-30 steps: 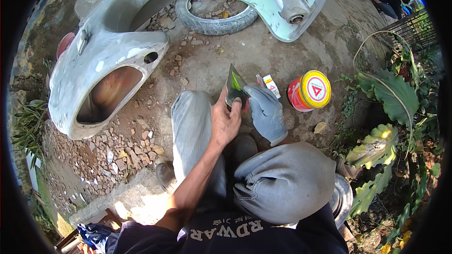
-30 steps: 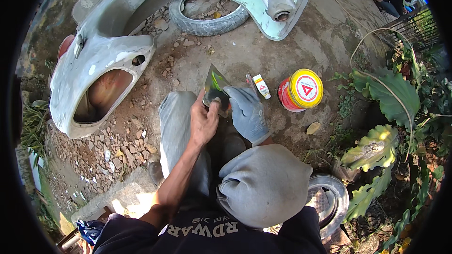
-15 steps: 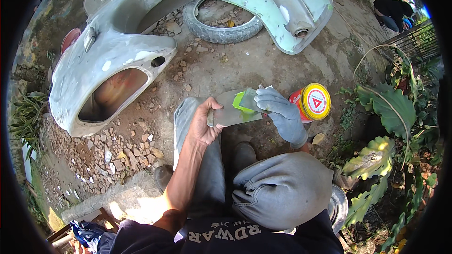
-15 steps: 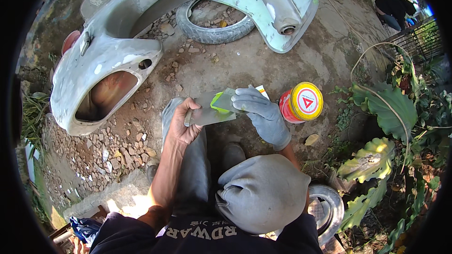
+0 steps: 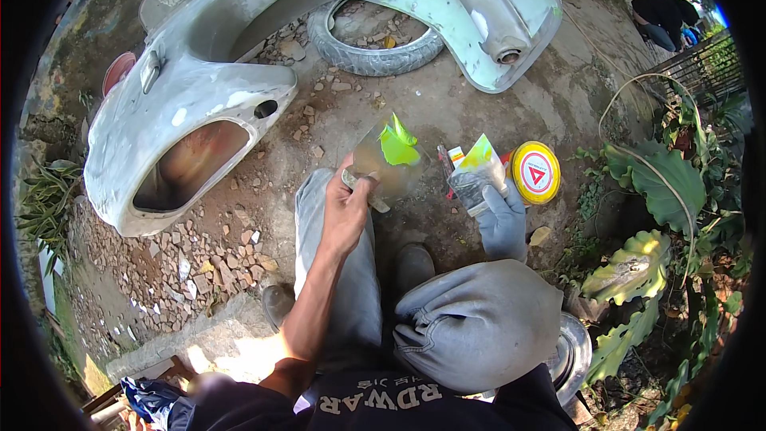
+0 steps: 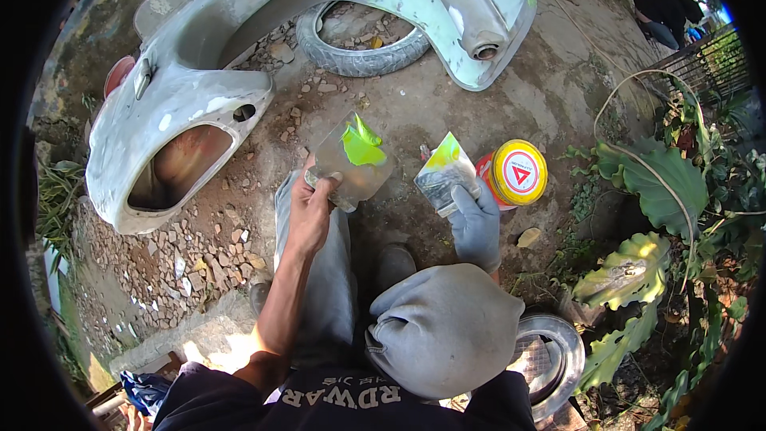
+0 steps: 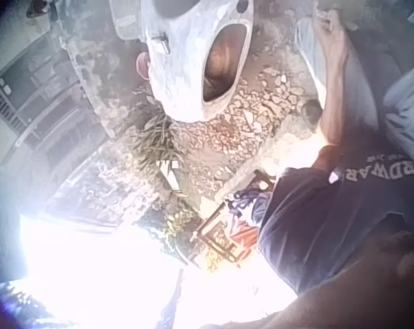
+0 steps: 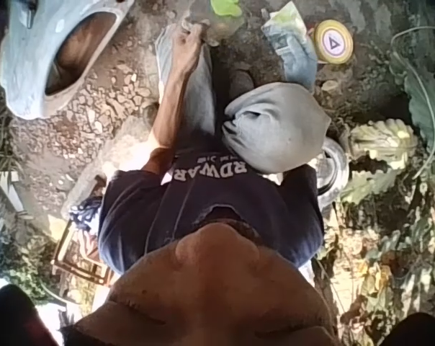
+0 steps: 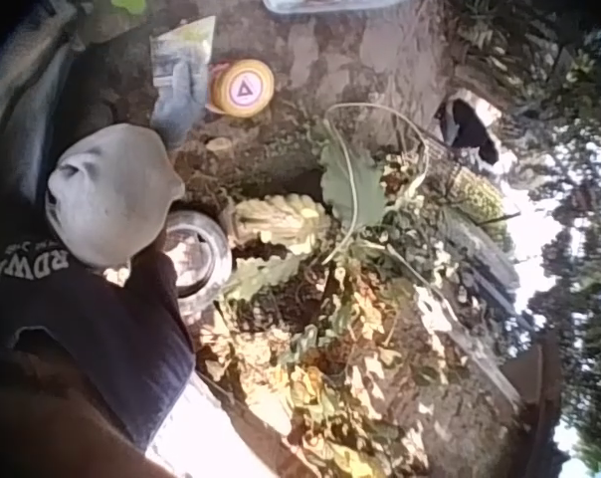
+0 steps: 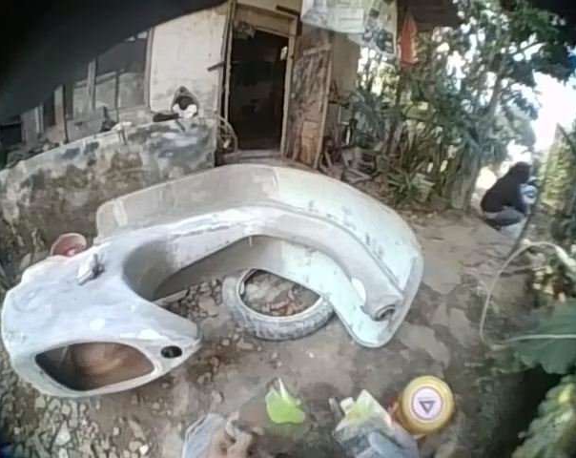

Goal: Mixing and applying body filler to a motorcycle or vehicle body part.

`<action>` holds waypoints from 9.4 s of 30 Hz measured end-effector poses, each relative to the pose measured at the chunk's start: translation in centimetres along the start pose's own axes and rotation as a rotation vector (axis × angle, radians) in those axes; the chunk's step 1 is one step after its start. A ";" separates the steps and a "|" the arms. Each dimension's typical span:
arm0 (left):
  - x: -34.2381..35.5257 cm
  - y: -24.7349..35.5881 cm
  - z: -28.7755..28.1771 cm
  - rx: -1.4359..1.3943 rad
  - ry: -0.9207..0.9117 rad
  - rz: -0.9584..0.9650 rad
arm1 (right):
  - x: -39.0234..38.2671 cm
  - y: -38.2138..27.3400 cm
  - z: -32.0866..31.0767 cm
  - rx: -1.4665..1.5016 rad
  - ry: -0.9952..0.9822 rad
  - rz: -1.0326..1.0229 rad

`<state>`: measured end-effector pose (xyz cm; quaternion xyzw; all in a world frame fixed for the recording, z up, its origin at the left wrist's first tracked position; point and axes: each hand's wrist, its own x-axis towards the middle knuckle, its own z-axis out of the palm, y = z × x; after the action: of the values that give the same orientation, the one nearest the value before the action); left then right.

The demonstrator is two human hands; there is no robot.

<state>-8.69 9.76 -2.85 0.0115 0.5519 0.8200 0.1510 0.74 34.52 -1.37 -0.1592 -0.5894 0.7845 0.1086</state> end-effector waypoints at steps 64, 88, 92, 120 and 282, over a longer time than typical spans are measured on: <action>-2.2 -1.0 1.0 0.737 0.109 0.148 | 1.9 0.2 5.4 0.352 -0.154 0.097; -2.3 -2.9 4.5 0.467 0.193 0.257 | 2.1 1.7 5.5 -1.005 -0.291 -0.678; -1.1 -3.9 1.6 0.466 0.204 0.143 | 2.4 -0.1 5.0 -0.990 -0.314 -0.619; -0.3 -1.5 -2.4 -0.739 0.035 -0.620 | 3.3 1.6 -2.6 -0.722 -0.418 -0.626; -0.4 -1.7 3.3 -0.582 0.271 -0.360 | 3.0 4.0 6.1 -0.597 -0.079 -0.642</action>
<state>-7.30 13.28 -3.07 -0.2381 0.3038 0.8970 0.2154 -4.24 29.03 -4.05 0.0380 -0.8136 0.5118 0.2733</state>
